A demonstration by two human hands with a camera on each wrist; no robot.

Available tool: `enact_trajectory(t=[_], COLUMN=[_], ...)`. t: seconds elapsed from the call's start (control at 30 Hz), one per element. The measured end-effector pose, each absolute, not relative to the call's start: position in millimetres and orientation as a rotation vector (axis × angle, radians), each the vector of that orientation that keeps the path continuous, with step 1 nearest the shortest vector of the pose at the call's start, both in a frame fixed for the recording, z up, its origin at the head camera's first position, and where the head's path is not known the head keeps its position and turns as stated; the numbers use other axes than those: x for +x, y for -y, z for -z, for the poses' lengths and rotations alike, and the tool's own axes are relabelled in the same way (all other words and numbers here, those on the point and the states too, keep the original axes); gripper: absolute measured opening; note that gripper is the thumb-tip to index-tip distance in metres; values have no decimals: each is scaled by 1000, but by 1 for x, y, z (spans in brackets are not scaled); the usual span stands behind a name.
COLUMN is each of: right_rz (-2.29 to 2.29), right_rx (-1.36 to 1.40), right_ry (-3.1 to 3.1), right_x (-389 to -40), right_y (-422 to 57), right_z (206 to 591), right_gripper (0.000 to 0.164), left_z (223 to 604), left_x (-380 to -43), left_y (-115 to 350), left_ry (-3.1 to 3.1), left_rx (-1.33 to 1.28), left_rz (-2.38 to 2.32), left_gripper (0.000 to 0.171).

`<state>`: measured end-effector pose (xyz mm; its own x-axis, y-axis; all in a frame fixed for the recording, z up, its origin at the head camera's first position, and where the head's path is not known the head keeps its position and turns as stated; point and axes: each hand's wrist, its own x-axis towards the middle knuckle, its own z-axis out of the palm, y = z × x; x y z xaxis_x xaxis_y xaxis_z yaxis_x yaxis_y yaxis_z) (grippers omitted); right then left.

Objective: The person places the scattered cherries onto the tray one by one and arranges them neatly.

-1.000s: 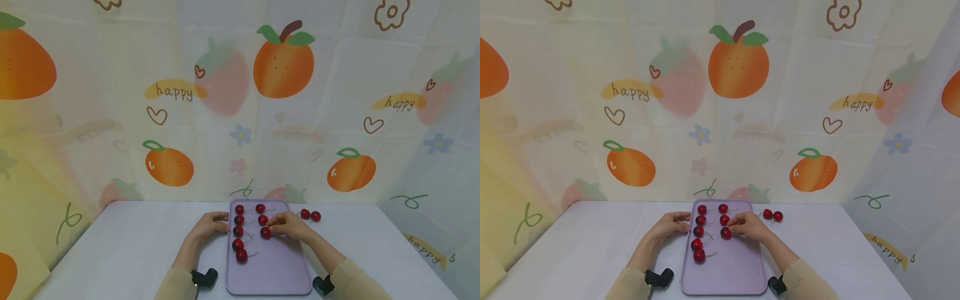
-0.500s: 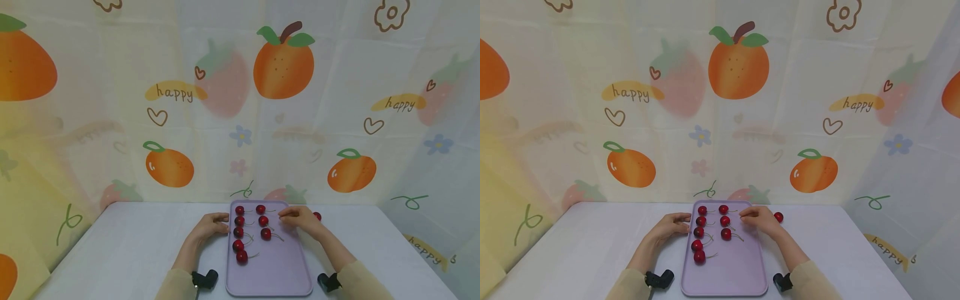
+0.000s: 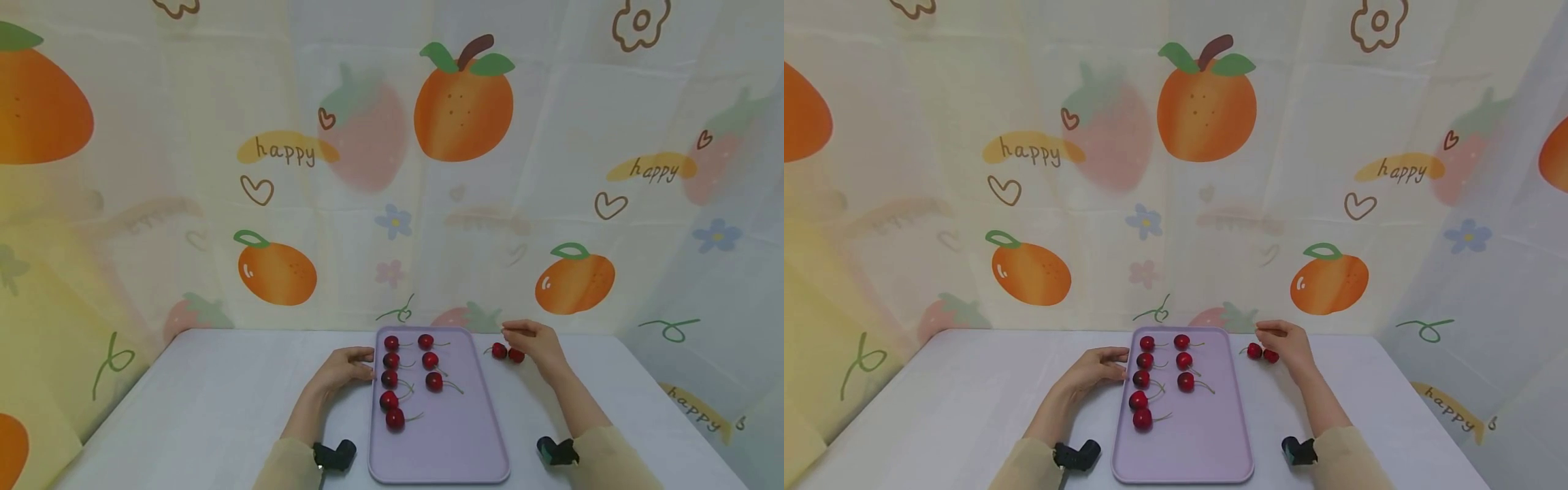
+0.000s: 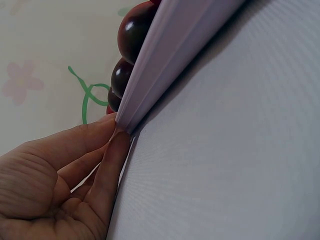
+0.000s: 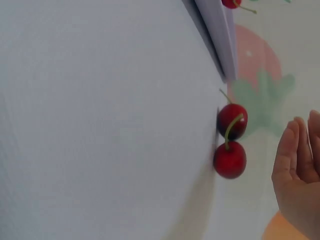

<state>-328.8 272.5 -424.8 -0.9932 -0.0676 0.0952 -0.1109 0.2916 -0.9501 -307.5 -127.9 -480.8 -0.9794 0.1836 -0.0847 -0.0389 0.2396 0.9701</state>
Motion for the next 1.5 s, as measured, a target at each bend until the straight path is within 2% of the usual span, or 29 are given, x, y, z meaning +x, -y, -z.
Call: enact_trajectory(t=[0.5, 0.8, 1.5], right_rz=[-1600, -1543, -1417], right_rx=[-130, -272, -302], right_ry=[2560, 2665, 2802], right_x=[-330, -331, -325], right_y=[-287, -289, -292], right_z=[437, 445, 453], right_gripper=[44, 48, 52], left_z=[481, 481, 480], left_x=[-307, -308, -308], left_y=[130, 128, 128], left_ry=[-2311, -2322, -2334], left_rx=[196, 153, 131], left_rz=[-1824, -1828, -1815], left_gripper=[57, 56, 55])
